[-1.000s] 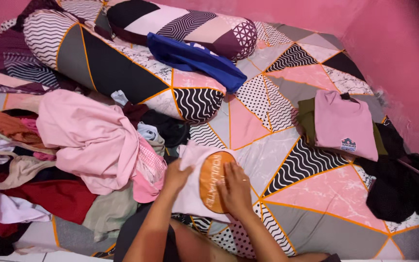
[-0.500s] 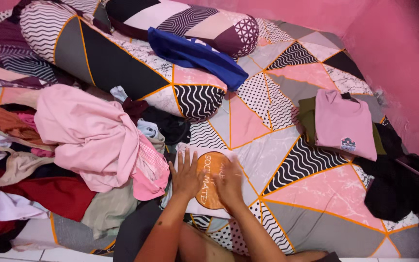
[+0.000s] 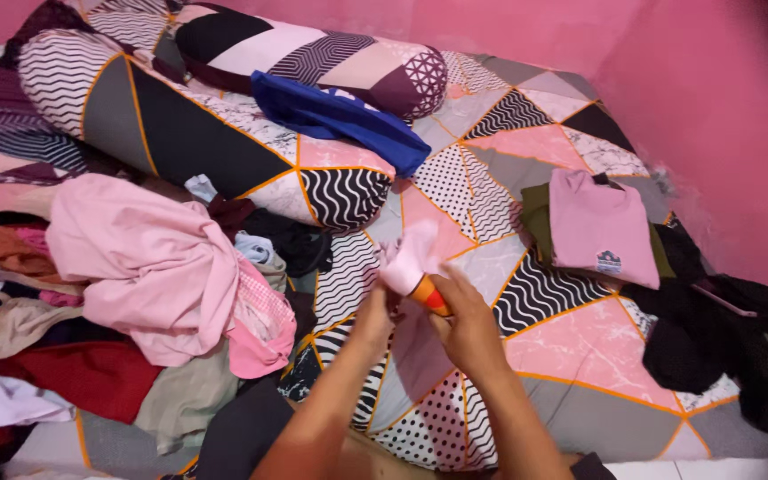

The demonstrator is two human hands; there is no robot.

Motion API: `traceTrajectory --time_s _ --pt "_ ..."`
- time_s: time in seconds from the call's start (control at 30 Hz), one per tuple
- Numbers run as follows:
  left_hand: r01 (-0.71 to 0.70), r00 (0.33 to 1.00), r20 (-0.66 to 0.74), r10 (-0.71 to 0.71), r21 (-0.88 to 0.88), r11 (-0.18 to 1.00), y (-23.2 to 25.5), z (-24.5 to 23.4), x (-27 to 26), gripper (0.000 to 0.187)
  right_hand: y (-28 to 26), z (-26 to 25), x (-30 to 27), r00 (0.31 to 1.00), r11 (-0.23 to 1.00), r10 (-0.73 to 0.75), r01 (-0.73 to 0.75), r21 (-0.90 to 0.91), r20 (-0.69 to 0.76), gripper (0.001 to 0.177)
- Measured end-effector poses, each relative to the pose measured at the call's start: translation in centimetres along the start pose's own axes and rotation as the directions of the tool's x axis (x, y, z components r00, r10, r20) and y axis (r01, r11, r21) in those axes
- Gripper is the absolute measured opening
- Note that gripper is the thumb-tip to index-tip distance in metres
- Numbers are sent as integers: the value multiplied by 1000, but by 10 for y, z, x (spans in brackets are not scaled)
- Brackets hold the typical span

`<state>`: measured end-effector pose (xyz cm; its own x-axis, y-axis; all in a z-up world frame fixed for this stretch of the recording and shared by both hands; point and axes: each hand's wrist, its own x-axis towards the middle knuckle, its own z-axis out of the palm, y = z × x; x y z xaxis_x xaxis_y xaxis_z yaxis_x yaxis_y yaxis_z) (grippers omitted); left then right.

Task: The person folds several pieces of clothing on a bed, including a pink t-shirt, a pink long-sleeve shirt, and a pink checkered shirt. They smooth and align each item before folding it into a compact stack.

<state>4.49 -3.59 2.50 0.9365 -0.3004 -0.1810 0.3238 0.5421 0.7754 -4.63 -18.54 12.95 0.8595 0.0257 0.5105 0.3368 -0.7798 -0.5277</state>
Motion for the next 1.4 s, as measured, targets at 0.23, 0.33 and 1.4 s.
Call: traceTrajectory --time_s 0.23,0.33,1.4 --pt "376 924 -124 -361 131 918 -24 -53 0 70 21 23 -49 938 912 -194 280 -300 286 54" --pt "143 939 -271 213 868 476 -53 -59 -13 55 32 43 -77 794 956 119 70 -285 596 66" --pt "7 804 -143 577 973 231 -60 -18 -15 50 115 66 -68 625 513 739 -764 -392 -251 48"
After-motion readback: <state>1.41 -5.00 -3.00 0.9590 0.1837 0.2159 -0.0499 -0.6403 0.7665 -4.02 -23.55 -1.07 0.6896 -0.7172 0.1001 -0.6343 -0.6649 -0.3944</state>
